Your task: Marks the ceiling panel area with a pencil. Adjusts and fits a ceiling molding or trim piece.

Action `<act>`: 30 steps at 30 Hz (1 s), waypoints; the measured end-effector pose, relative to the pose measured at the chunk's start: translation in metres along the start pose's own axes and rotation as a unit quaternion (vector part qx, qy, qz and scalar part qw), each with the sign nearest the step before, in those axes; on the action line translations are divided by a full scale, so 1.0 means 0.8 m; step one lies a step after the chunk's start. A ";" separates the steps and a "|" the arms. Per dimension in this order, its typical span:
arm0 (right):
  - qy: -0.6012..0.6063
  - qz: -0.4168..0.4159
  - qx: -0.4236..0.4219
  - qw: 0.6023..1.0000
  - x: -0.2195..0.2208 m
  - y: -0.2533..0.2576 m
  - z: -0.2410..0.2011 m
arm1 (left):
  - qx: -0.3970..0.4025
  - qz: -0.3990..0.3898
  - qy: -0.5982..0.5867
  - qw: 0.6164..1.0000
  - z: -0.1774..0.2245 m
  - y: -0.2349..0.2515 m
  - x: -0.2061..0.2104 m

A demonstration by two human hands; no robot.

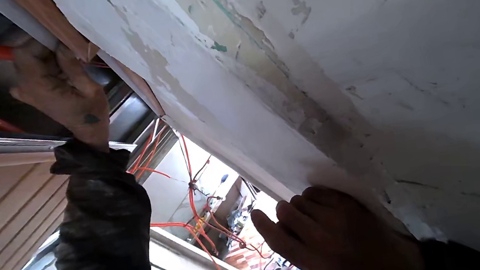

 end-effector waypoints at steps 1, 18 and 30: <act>0.001 0.000 0.002 1.000 0.000 0.000 0.000 | 0.004 -0.006 0.001 1.000 0.000 0.001 -0.001; 0.005 0.005 0.006 1.000 0.002 0.001 0.000 | 0.011 0.035 -0.062 0.997 0.006 -0.001 0.005; 0.005 0.012 -0.001 1.000 0.005 0.003 0.001 | -0.019 0.048 -0.025 0.998 0.012 -0.005 0.008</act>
Point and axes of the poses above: each hand's wrist, its own y-axis towards the middle knuckle, its own x-axis out of the palm, z = x × y, the point moved 4 cm from there along y, towards the middle knuckle, and after that the axes turned 2 degrees about x, right-handed, at the moved point
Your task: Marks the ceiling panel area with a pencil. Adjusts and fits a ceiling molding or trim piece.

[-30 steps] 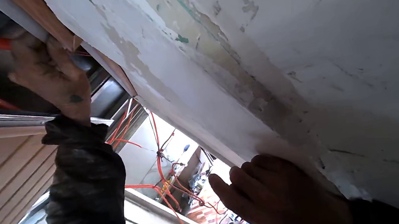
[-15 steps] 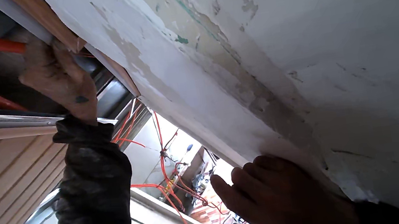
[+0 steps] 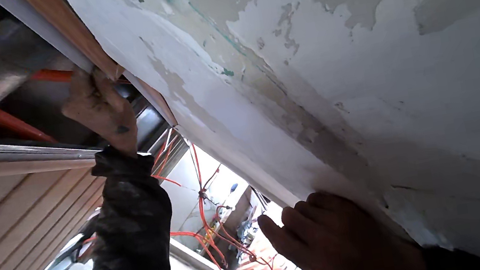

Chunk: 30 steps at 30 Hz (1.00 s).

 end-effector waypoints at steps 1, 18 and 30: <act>0.000 0.000 -0.001 1.000 0.001 0.000 0.000 | -0.001 0.007 0.006 1.000 0.001 0.000 0.001; -0.008 0.012 -0.009 1.000 0.000 0.000 0.001 | 0.020 0.008 -0.001 1.000 -0.006 0.000 0.003; -0.003 0.017 -0.013 1.000 -0.003 -0.001 0.001 | 0.014 0.013 0.041 0.999 0.002 0.001 0.001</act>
Point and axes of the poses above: each hand's wrist, its own y-axis towards the middle knuckle, its own x-axis out of the palm, z = x × y, the point moved 4 cm from there along y, towards the middle knuckle, and after that the axes turned 2 degrees about x, right-handed, at the moved point
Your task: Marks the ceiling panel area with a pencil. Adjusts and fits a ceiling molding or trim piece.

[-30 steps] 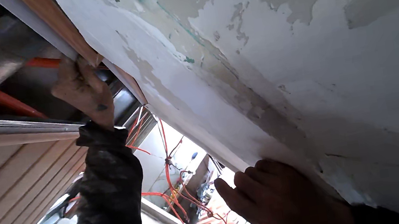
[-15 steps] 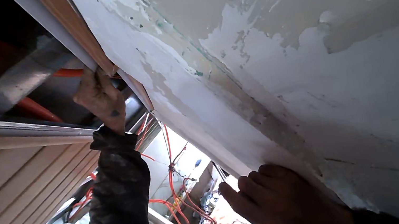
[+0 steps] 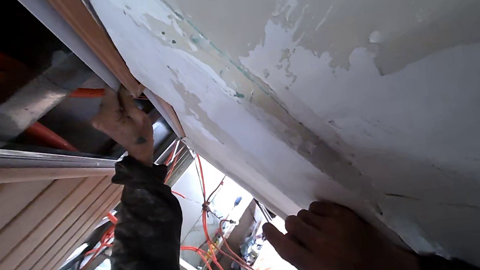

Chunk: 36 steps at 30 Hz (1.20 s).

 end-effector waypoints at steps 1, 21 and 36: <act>-0.001 -0.001 -0.001 1.000 0.000 -0.001 0.000 | -0.002 0.006 -0.008 1.000 0.000 -0.001 0.000; -0.058 -0.011 -0.040 0.997 0.002 -0.002 0.006 | -0.014 0.030 -0.049 0.998 0.010 -0.008 0.007; -0.328 -0.070 -0.194 0.922 0.011 0.304 0.021 | -0.049 -0.024 -0.117 0.992 0.005 0.000 0.014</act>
Point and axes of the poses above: each hand's wrist, its own y-axis towards the middle knuckle, its own x-axis out of the palm, z = x × y, the point moved 4 cm from there along y, towards the middle knuckle, and after that the axes turned 2 degrees about x, right-handed, at the moved point
